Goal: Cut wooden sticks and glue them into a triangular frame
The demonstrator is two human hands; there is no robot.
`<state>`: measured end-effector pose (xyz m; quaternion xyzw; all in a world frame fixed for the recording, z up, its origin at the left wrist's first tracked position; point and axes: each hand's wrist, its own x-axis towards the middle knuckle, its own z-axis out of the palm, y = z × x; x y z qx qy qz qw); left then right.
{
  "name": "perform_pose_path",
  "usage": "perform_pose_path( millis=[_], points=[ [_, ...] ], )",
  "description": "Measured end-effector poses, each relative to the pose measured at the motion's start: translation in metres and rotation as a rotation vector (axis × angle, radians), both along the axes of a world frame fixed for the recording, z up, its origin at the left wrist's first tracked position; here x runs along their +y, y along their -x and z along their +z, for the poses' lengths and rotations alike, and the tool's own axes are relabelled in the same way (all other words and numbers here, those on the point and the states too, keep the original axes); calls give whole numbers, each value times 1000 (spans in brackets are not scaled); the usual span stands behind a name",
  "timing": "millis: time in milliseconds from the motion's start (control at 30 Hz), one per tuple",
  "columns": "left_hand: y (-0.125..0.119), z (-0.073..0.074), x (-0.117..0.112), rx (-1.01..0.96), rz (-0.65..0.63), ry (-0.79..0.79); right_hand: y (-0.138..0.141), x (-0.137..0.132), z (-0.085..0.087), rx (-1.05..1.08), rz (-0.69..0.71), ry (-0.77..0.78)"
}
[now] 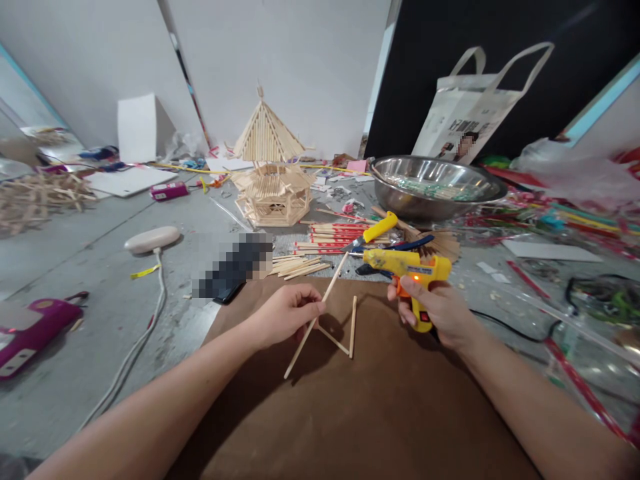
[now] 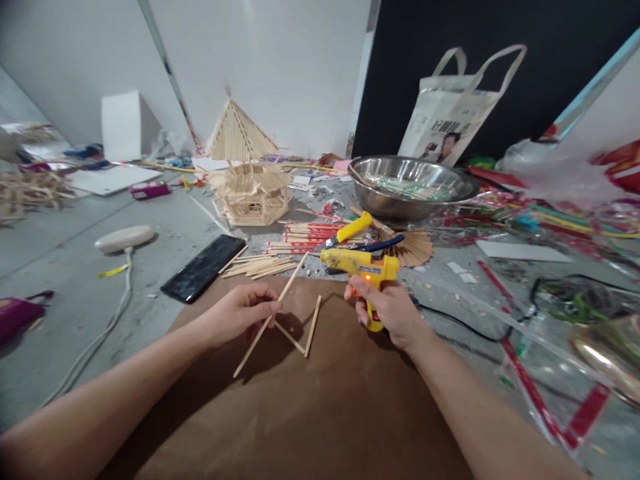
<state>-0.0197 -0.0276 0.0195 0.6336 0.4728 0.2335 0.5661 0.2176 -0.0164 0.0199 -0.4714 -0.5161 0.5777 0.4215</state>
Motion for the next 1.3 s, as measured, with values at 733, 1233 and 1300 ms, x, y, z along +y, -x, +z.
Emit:
perform_pose_path(
  millis=[733, 1233, 1300],
  points=[
    [1, 0, 0, 5, -10, 17, -1, 3, -7, -95, -19, -44],
    [1, -1, 1, 13, -12, 7, -2, 3, -5, -133, 17, -66],
    [1, 0, 1, 17, -10, 11, -2, 3, -4, -143, 18, -65]
  ],
)
